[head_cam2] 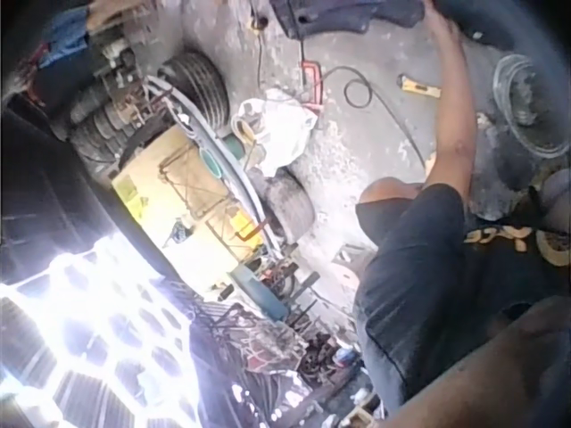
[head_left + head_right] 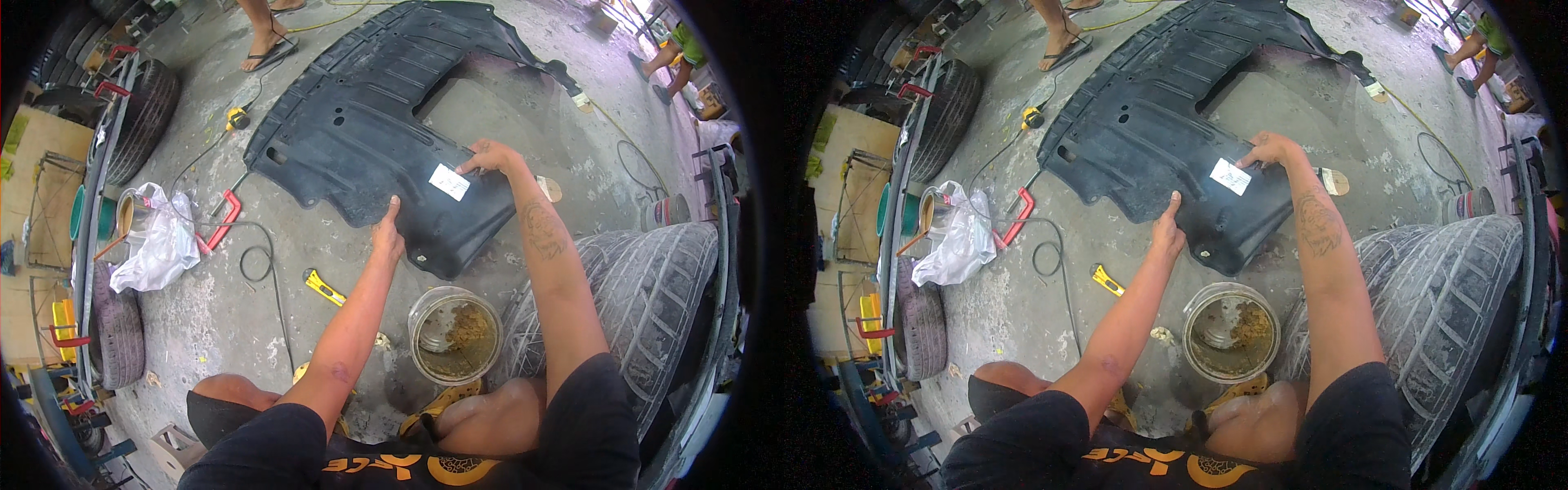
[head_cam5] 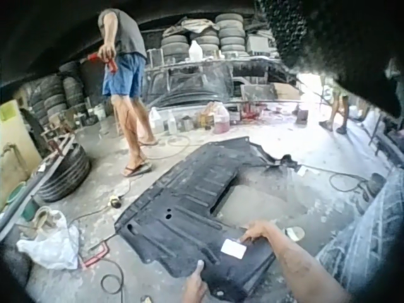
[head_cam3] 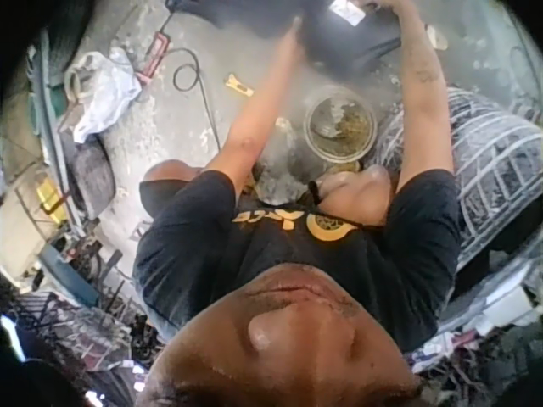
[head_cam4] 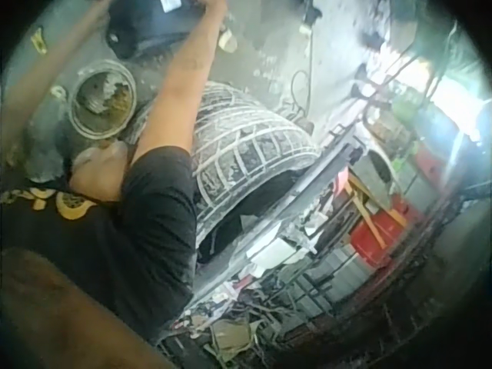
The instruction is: Apply tape and use a heat gun to repair a black plastic under-car shield or bumper component.
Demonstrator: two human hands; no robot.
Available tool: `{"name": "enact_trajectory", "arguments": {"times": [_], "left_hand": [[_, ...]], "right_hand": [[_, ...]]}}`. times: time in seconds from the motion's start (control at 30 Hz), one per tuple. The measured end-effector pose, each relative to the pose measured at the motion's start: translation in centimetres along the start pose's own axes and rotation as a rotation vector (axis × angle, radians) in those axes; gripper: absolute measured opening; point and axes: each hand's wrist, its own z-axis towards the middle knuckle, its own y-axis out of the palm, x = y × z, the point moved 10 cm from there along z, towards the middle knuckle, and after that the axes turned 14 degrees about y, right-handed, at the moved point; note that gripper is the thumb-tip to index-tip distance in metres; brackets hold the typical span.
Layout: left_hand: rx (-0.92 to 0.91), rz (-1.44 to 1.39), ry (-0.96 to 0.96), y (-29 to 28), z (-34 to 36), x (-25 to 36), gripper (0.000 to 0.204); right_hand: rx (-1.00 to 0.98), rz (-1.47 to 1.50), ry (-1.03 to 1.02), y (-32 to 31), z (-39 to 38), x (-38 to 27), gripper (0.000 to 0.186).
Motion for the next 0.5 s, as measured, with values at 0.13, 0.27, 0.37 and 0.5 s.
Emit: {"name": "enact_trajectory", "arguments": {"times": [0.13,0.27,0.37,0.5], "left_hand": [[0.017,0.002,-0.011,0.0,-0.8,0.0,0.050],[0.007,-0.017,-0.007,0.1,-0.1,-0.6,0.051],[-0.043,-0.047,0.035,0.8,0.6,-0.3,0.051],[-0.008,-0.026,0.009,-0.4,1.5,-0.6,0.052]], "right_hand": [[0.109,0.027,-0.028,-0.3,-0.5,0.4,0.072],[-0.047,-0.030,-0.064,0.4,1.2,0.6,0.072],[0.019,-0.006,-0.066,-0.9,1.1,0.4,0.075],[0.077,0.013,-0.053,-0.8,0.5,-0.3,0.074]]}}
